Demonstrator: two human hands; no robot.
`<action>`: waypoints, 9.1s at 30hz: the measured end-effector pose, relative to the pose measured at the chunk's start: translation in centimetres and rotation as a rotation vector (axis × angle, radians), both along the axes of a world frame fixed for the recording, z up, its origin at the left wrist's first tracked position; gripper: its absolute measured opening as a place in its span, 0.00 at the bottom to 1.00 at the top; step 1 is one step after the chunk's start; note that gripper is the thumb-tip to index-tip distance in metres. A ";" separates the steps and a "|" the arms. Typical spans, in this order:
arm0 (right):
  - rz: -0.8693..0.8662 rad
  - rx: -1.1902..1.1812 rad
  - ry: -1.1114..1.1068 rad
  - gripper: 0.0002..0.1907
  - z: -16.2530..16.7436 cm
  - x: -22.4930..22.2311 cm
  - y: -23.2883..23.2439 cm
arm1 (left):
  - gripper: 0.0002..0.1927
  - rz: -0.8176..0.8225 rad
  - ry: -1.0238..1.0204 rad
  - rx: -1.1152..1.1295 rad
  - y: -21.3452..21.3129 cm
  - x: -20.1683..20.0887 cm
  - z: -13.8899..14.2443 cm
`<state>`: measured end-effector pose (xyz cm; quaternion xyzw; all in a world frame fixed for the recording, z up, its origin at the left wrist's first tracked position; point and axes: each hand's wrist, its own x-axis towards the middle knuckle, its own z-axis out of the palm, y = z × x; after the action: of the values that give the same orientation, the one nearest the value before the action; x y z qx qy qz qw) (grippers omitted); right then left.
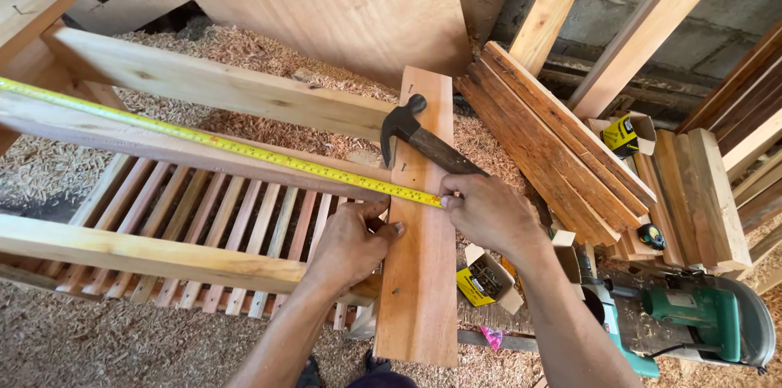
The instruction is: The person hammers nails into a slatted wooden frame, holding a rail steady with one hand while driving nails with a claw hammer. They then use a tape measure to measure the frame's rails and reposition a wooden board on the frame.
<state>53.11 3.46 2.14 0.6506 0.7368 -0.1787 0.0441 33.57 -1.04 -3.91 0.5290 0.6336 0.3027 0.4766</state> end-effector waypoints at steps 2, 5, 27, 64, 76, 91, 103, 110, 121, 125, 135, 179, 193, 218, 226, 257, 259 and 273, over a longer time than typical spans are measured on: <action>-0.010 -0.028 -0.005 0.10 -0.3 -0.2 0.3 | 0.21 0.009 -0.001 -0.008 0.1 0.0 -0.5; -0.024 -0.051 0.011 0.11 -0.4 -0.2 0.4 | 0.23 0.027 0.051 0.128 0.1 0.1 -0.8; -0.179 -0.090 0.223 0.09 -0.7 0.1 1.1 | 0.20 -0.065 0.093 0.131 -0.4 0.2 0.3; 0.093 -0.244 0.165 0.12 -9.7 8.1 9.8 | 0.23 -0.003 0.017 0.123 0.5 1.6 -4.1; 0.052 -0.300 -0.114 0.16 -8.5 7.7 10.2 | 0.24 -0.033 0.013 0.175 0.2 1.3 -2.3; 0.017 -0.307 -0.027 0.13 -8.3 7.6 9.5 | 0.18 -0.054 -0.024 0.111 0.0 0.9 -1.6; -0.055 -0.347 0.298 0.14 -6.8 5.6 6.9 | 0.16 -0.027 -0.374 0.107 0.9 1.4 -5.9; 0.176 -0.074 0.077 0.12 -4.8 3.2 5.6 | 0.20 -0.049 -0.078 0.050 0.3 -0.3 -3.0; 0.088 -0.188 0.025 0.11 -1.5 0.8 4.6 | 0.22 -0.011 -0.242 -0.029 0.2 -0.1 -1.2; 0.036 -0.226 -0.007 0.11 -1.8 1.1 4.7 | 0.23 0.013 -0.236 -0.132 0.2 -0.1 -0.8; 0.086 -0.200 0.034 0.12 -2.6 1.5 5.2 | 0.18 -0.042 -0.160 -0.040 0.0 -0.3 0.0; 0.054 -0.163 0.066 0.12 -1.9 1.6 4.9 | 0.19 -0.052 -0.030 -0.017 -0.4 -0.1 1.1; 0.042 -0.242 0.102 0.10 -5.0 4.5 7.7 | 0.16 -0.050 -0.071 0.043 -0.1 0.7 -1.3; 0.059 -0.169 0.054 0.12 -2.9 2.2 5.7 | 0.17 -0.077 0.010 0.071 -0.1 0.3 0.5; 0.015 -0.188 0.075 0.11 -2.4 1.6 5.6 | 0.17 -0.070 -0.018 0.097 -0.2 0.1 0.1; 0.011 -0.129 0.069 0.12 -2.1 1.9 5.1 | 0.26 -0.101 0.075 0.222 0.1 0.1 -0.6; 0.003 -0.139 0.067 0.12 -2.1 1.8 5.2 | 0.24 -0.114 0.090 0.157 0.0 0.1 -0.2; 0.031 -0.173 0.061 0.10 -2.3 1.5 5.5 | 0.18 -0.139 0.067 0.248 -0.1 -0.3 0.3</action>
<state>54.61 8.93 -0.20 0.6270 0.7297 -0.2605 0.0804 33.28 -1.16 -3.56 0.6361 0.5687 0.3273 0.4059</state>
